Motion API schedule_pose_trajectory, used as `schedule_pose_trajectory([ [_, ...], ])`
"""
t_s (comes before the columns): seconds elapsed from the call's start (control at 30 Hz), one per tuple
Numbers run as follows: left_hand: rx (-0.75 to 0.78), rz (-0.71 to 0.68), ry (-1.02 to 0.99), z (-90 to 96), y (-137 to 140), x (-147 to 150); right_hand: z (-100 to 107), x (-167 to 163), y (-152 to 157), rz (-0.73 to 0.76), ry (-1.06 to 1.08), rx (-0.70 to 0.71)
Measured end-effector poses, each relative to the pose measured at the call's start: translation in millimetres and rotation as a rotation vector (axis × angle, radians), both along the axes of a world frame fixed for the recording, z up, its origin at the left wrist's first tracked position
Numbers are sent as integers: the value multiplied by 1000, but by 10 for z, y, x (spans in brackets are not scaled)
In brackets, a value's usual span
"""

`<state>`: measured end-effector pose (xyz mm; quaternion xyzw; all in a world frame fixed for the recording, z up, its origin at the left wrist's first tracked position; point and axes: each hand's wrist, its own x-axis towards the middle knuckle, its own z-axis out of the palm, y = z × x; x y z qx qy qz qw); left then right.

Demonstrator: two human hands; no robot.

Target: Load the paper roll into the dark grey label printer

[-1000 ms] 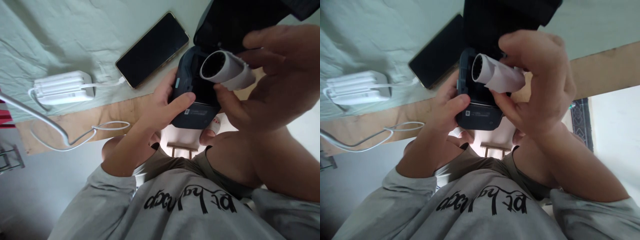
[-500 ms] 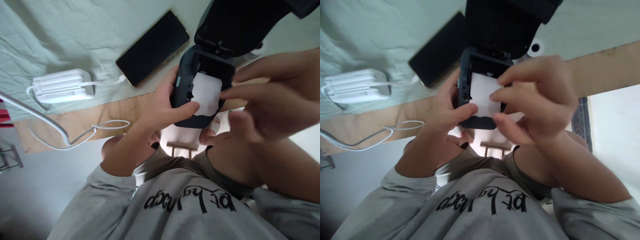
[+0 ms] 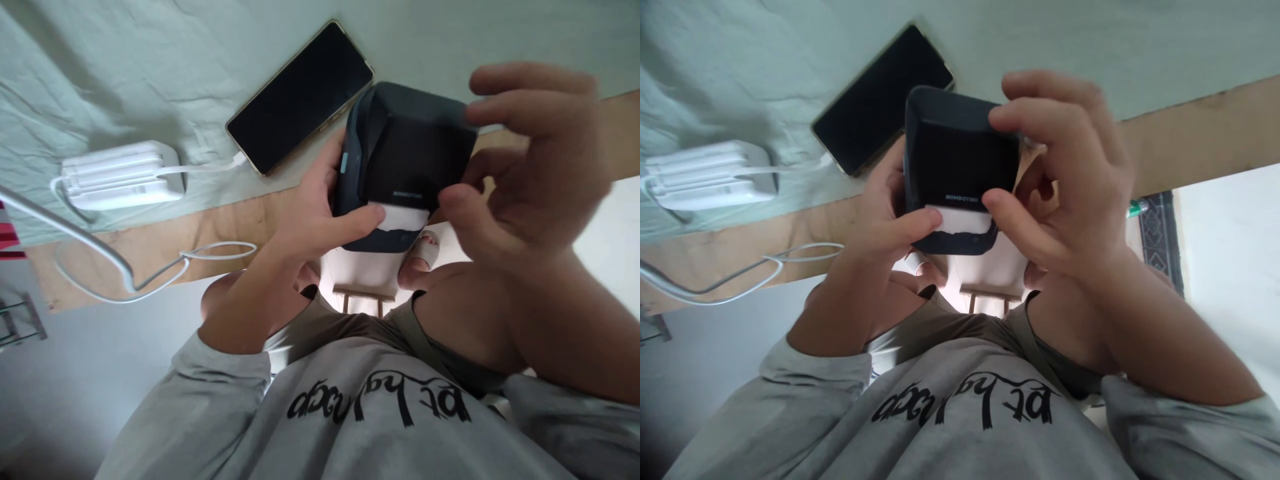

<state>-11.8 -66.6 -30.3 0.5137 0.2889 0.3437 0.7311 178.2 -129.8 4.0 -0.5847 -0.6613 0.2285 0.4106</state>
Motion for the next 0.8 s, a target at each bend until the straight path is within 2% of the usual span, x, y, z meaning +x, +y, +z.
schedule_pose_trajectory([
  [0.07, -54, 37, -62, 32, -42, 34, -12, -60, 48, 75, -156, 77],
  [0.1, -66, 53, -84, 38, -58, 50, -28, -78, 63, 88, -158, 73],
  [0.27, -49, 65, -78, -16, -53, 70, -134, -92, 59, 82, 40, -78],
  [0.4, 35, 58, -63, -83, 9, 22, -168, -96, 61, 101, 79, -117],
  [0.5, 38, 40, -46, -100, 51, -13, -182, -112, 79, 65, 72, -140],
  [0.7, -38, 28, -118, 6, 28, 30, -282, -76, 106, 121, 22, -23],
  [0.8, -99, 40, -182, 76, -1, 71, -269, -70, 88, 137, 78, -61],
])
